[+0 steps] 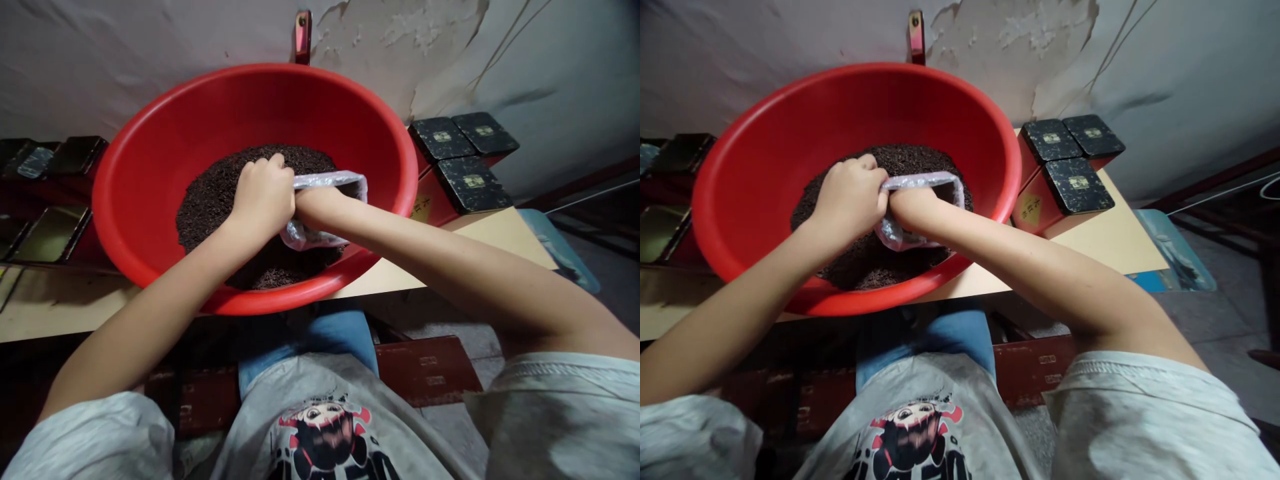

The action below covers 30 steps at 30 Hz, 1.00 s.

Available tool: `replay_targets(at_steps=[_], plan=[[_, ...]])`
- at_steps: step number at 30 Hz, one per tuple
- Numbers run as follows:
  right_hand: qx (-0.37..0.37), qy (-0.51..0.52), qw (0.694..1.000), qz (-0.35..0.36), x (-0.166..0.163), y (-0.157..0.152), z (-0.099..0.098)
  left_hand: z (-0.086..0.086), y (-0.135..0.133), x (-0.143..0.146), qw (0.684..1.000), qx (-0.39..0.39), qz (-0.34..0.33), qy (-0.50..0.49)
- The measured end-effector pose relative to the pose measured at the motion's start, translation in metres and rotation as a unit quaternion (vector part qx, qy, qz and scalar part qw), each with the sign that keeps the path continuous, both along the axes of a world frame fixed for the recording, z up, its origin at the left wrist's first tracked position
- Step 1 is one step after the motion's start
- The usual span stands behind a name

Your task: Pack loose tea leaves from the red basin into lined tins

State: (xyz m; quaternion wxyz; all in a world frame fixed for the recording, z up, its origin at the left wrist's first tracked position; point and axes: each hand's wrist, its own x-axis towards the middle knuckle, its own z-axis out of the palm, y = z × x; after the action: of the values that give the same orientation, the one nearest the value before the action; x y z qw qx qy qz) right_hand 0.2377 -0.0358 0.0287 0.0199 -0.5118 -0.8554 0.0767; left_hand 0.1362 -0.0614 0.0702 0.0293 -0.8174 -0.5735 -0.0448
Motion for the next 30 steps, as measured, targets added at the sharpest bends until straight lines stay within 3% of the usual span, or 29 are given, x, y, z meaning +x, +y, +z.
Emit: replay_targets(at_steps=[3,6,8,10,12,14,16,19,23,27,30], plan=[[0.001,-0.016,1.0,0.007,-0.006,0.001,0.029,0.015,0.003,0.001,0.999,0.028,0.005,0.028],[0.018,0.078,0.996,0.028,-0.01,-0.001,0.054,0.024,0.011,-0.012,0.996,0.062,0.051,0.033],[0.046,0.15,0.987,0.036,-0.011,-0.007,0.06,0.024,0.021,-0.027,0.992,0.08,0.091,0.039],[0.051,0.189,0.98,0.048,-0.012,-0.012,0.053,0.017,0.033,-0.044,0.988,0.091,0.12,0.031],[-0.004,0.186,0.979,0.084,-0.015,-0.011,0.031,0.006,0.045,-0.057,0.988,0.083,0.126,-0.015],[-0.085,0.143,0.979,0.117,-0.02,-0.002,0.001,-0.006,0.053,-0.064,0.989,0.06,0.111,-0.072],[-0.117,0.127,0.979,0.111,-0.028,0.013,-0.029,-0.015,0.057,-0.063,0.99,0.039,0.085,-0.102],[-0.183,0.134,0.969,0.099,-0.04,0.03,-0.057,-0.027,0.058,-0.056,0.996,0.011,0.038,-0.078],[-0.215,0.099,0.961,0.142,-0.048,0.033,-0.067,-0.041,0.061,-0.048,0.998,-0.027,0.041,-0.033],[-0.231,0.048,0.962,0.139,-0.049,0.033,-0.059,-0.05,0.067,-0.048,0.988,-0.062,0.104,-0.099],[-0.25,0.025,0.958,0.141,-0.046,0.032,-0.049,-0.045,0.068,-0.049,0.987,-0.071,0.115,-0.091]])
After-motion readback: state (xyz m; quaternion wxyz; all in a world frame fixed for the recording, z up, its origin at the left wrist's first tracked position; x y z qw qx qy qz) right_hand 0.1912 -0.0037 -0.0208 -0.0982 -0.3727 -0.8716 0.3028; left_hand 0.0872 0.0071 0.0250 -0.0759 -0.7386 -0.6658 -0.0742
